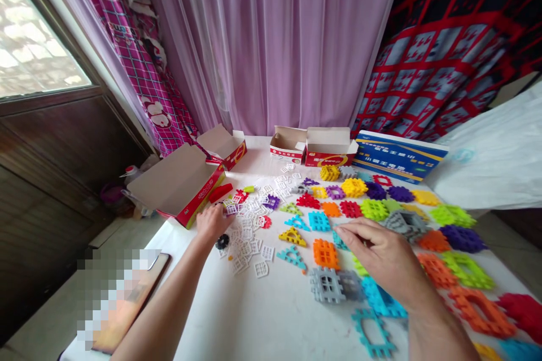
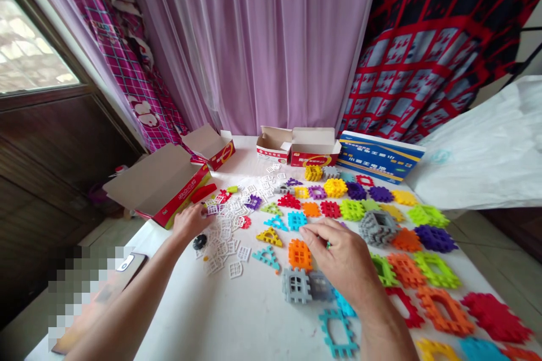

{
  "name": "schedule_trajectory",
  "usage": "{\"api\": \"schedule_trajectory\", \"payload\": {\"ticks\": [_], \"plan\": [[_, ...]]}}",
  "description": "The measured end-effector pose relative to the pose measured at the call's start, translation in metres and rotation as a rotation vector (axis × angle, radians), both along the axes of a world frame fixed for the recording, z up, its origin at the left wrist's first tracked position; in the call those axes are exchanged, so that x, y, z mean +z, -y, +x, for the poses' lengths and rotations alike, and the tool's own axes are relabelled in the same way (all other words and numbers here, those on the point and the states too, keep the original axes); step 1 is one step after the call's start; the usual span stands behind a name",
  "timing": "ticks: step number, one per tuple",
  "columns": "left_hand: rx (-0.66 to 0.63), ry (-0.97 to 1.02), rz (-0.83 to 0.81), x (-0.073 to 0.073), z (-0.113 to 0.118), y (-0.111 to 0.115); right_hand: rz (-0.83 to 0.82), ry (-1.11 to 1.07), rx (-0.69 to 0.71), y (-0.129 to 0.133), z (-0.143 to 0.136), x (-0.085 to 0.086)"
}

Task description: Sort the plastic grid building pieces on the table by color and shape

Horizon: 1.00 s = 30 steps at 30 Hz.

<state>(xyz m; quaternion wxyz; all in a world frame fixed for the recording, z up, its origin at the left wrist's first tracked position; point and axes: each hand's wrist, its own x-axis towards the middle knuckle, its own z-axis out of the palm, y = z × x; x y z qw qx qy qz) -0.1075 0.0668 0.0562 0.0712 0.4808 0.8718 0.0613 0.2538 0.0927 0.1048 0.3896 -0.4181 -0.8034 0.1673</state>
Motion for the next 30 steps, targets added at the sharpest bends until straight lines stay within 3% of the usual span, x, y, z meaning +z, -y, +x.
{"api": "schedule_trajectory", "payload": {"ticks": [7,13,19,22,27,30], "plan": [[0.053,0.482,0.123,0.012,-0.002,0.004,0.007,0.014,0.000,0.000,0.001,0.001],[0.090,1.089,0.107,-0.004,0.023,0.021,0.013,0.041,0.010,0.003,-0.003,0.001],[0.101,1.370,0.156,-0.011,0.055,0.030,-0.010,0.077,0.060,0.003,-0.007,-0.003],[0.018,1.228,0.281,-0.014,0.064,0.029,-0.022,0.088,0.081,0.003,-0.008,-0.004],[-0.305,0.360,0.342,-0.021,0.068,0.025,-0.046,0.118,0.084,0.003,-0.009,-0.005],[-0.426,0.186,0.306,-0.024,0.069,0.022,-0.058,0.118,0.078,0.003,-0.008,-0.005]]}}
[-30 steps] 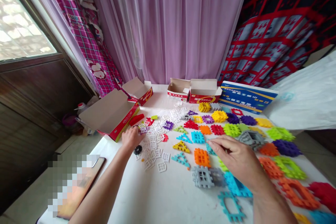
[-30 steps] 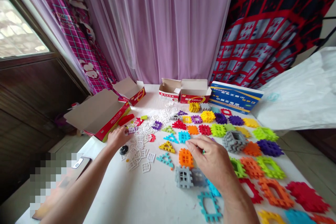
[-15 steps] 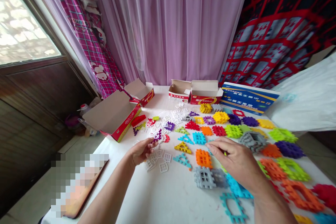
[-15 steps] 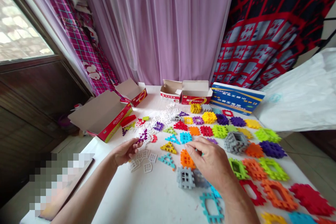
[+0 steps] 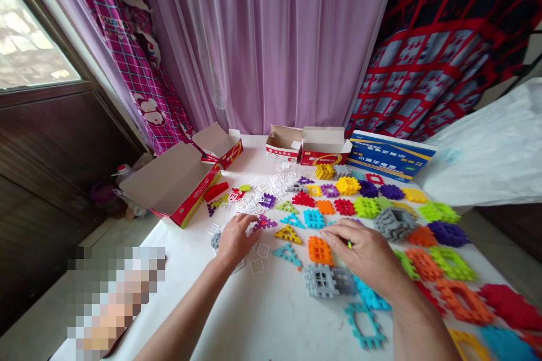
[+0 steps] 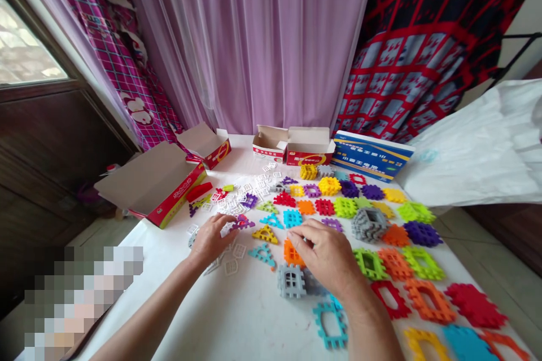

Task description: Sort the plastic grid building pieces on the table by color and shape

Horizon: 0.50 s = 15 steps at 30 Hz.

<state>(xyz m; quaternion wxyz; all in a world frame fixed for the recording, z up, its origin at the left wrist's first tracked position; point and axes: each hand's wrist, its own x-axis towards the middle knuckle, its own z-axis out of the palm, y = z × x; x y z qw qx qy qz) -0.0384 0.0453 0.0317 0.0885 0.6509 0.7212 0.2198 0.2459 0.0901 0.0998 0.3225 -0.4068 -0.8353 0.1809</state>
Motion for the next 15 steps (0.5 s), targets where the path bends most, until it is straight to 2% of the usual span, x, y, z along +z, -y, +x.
{"api": "schedule_trajectory", "payload": {"ticks": [4,8,15], "plan": [[-0.042,-0.064,-0.012,-0.003,-0.001,-0.011,-0.002,0.013,-0.006,-0.001,0.002,0.001],[-0.045,-0.107,-0.016,-0.002,0.000,-0.032,0.010,0.025,-0.009,-0.002,0.004,0.003],[-0.007,-0.149,-0.009,-0.005,0.016,-0.053,0.011,0.018,-0.037,-0.002,0.007,0.001]]}}
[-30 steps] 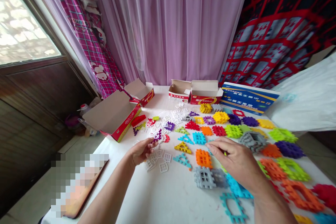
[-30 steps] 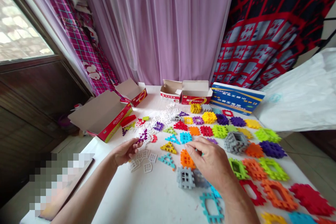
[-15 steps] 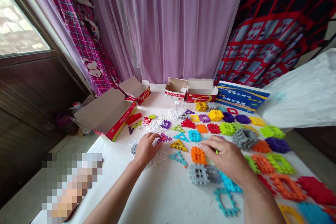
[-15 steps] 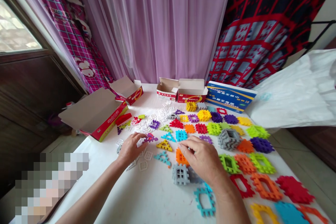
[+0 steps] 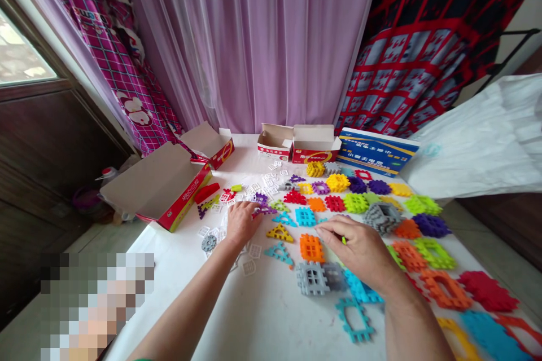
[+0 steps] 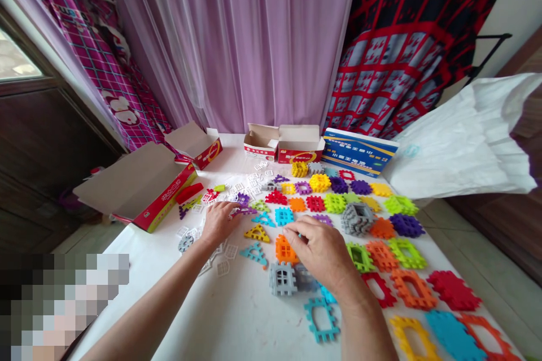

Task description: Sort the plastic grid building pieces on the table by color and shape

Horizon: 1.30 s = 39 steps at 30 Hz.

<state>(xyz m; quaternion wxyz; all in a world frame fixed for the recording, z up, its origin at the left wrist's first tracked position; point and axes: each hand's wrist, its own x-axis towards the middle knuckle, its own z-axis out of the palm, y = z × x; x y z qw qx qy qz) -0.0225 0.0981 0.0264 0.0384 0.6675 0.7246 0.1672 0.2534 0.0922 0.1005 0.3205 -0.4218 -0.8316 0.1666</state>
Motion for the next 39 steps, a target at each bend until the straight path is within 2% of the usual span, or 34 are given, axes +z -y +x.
{"api": "schedule_trajectory", "payload": {"ticks": [6,16,25,39], "plan": [[-0.041,-0.054,-0.004,-0.005,0.001,0.000,0.003,-0.007,0.000,0.000,0.001,0.001],[-0.038,-0.121,-0.001,-0.003,-0.035,0.016,-0.011,-0.011,-0.003,-0.001,0.005,-0.001],[-0.053,-0.121,-0.002,-0.005,-0.016,0.000,-0.016,0.013,0.023,0.002,0.002,0.000],[-0.062,-0.174,-0.059,0.001,-0.016,-0.006,-0.012,0.000,0.017,0.000,0.001,-0.001]]}}
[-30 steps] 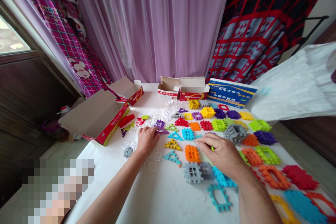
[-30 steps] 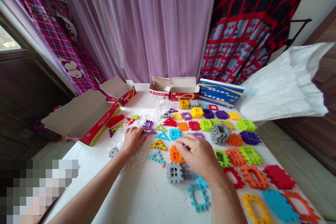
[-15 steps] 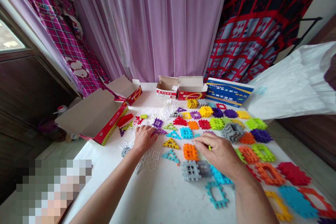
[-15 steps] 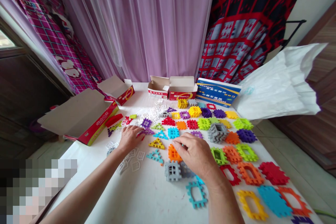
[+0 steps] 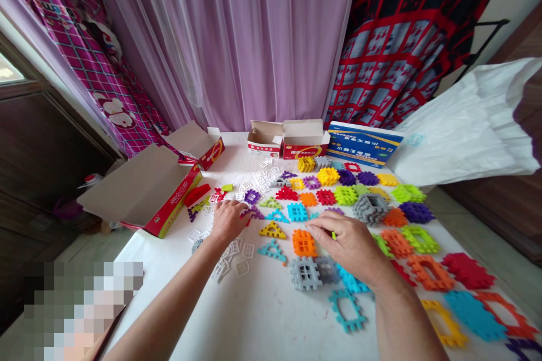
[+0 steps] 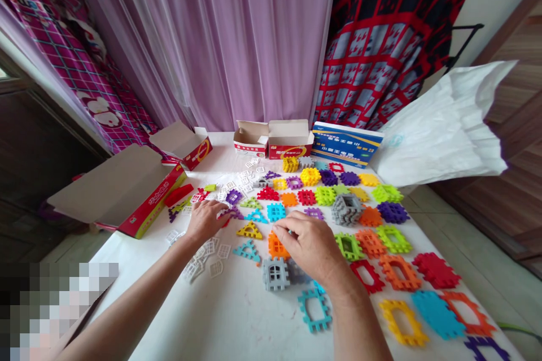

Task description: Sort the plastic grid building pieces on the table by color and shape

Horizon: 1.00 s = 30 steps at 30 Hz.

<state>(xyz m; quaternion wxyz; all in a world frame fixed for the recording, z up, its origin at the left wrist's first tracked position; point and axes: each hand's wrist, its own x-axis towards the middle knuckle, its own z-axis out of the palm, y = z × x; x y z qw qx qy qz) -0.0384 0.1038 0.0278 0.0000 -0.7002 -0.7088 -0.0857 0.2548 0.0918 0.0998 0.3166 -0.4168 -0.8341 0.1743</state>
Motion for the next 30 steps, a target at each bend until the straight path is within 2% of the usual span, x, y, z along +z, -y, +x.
{"api": "schedule_trajectory", "payload": {"ticks": [6,12,17,21,24,27,29,30], "plan": [[0.008,0.009,-0.032,0.011,-0.003,-0.027,-0.018,0.010,0.003,0.000,0.000,0.001],[-0.094,0.043,-0.141,0.017,-0.011,-0.071,-0.026,0.004,0.016,0.001,-0.001,0.003],[-0.055,0.142,-0.125,0.019,-0.014,-0.080,-0.049,-0.001,0.005,0.000,0.001,0.002],[0.047,0.316,-0.015,0.027,-0.020,-0.070,-0.048,0.005,-0.005,-0.001,0.000,0.000],[0.050,0.488,0.045,0.034,-0.017,-0.048,-0.086,-0.013,-0.020,0.000,-0.005,-0.002],[-0.040,0.650,0.104,0.041,-0.001,-0.013,-0.228,-0.132,-0.050,0.003,-0.014,-0.007],[-0.180,0.817,0.268,0.047,0.015,0.015,-0.394,-0.275,-0.041,0.007,-0.019,-0.012],[-0.239,0.799,0.369,0.050,0.023,0.028,-0.485,-0.357,-0.021,0.010,-0.021,-0.014]]}}
